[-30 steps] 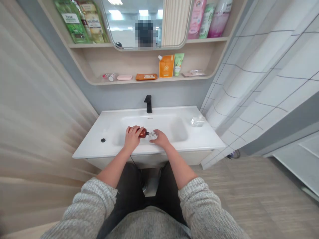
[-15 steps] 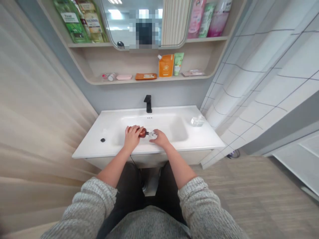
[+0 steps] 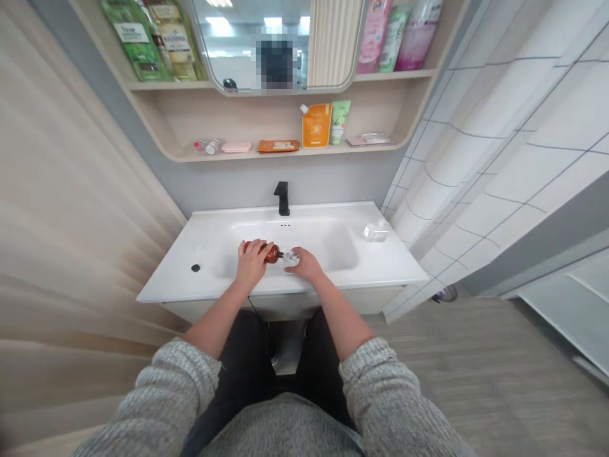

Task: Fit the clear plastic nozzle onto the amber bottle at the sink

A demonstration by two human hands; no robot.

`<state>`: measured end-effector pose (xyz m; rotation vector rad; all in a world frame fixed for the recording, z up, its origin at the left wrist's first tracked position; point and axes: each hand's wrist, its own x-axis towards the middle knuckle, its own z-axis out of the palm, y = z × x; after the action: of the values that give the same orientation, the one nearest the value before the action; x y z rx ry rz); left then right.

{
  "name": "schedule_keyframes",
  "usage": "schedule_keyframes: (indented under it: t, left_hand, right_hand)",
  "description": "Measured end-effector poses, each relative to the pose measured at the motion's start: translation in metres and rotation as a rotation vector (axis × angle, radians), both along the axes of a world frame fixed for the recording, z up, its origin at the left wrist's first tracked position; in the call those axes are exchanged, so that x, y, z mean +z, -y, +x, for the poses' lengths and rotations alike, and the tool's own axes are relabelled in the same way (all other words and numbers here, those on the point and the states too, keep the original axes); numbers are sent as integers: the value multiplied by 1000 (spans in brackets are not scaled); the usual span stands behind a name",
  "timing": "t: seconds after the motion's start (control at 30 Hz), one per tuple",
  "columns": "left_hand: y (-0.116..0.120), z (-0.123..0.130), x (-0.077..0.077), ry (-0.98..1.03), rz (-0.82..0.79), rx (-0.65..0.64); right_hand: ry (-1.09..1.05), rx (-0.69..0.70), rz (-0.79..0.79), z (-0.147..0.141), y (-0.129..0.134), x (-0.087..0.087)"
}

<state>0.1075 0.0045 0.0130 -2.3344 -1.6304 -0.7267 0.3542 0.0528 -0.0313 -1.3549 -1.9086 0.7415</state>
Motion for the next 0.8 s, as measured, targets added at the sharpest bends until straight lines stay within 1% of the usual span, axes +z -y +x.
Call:
schedule_keyframes:
  t: [0.33, 0.8]
  left_hand:
    - [1, 0, 1, 0, 7, -3]
    - [0, 0, 0, -1, 7, 0]
  right_hand:
    - [8, -7, 1, -1, 2, 3]
    - [-2, -5, -3, 0, 1, 1]
